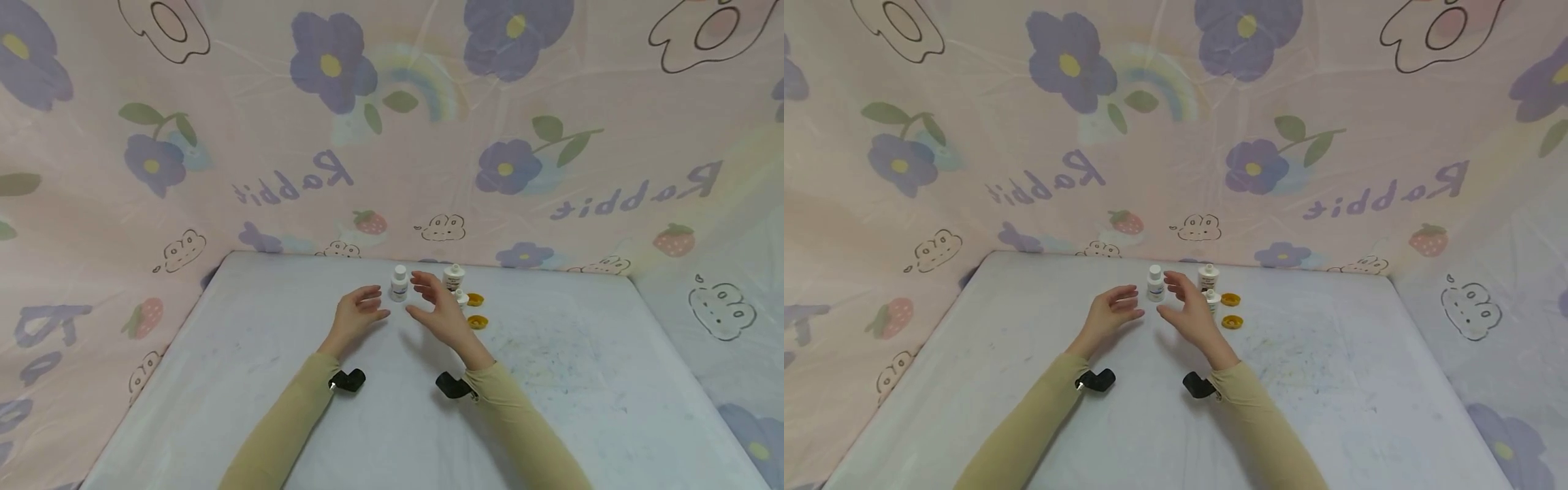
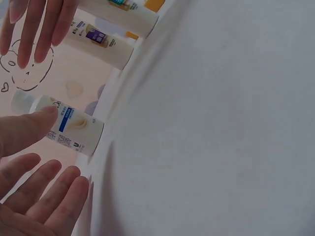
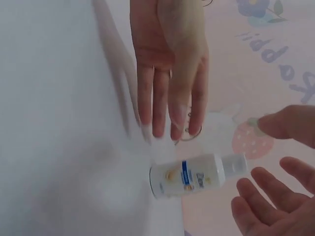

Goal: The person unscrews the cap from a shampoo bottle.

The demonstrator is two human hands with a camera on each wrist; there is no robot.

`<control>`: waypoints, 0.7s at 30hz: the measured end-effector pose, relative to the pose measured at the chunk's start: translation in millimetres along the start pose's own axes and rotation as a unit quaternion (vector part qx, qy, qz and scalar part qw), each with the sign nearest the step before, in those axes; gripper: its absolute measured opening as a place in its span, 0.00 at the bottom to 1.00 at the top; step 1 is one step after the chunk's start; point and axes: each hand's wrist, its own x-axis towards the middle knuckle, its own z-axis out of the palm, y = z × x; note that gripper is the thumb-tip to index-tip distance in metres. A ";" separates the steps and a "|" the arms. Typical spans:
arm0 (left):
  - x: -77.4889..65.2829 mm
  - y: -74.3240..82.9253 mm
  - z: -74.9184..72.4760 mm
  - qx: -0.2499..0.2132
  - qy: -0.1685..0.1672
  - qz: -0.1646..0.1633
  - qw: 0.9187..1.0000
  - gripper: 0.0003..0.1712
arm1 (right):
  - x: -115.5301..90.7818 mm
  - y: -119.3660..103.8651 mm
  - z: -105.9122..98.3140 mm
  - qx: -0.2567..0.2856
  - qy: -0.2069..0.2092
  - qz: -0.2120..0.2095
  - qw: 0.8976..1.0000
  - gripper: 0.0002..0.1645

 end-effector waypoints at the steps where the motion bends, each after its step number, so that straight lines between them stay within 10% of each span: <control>1: 1.0 3.9 0.1 -0.006 -0.005 0.001 1.000 0.33 | 2.1 4.8 2.5 -0.001 0.005 -0.004 1.000 0.37; 21: 44.9 -22.8 10.7 0.002 0.020 0.008 1.000 0.36 | 24.0 26.6 22.0 -0.041 0.068 -0.016 0.997 0.36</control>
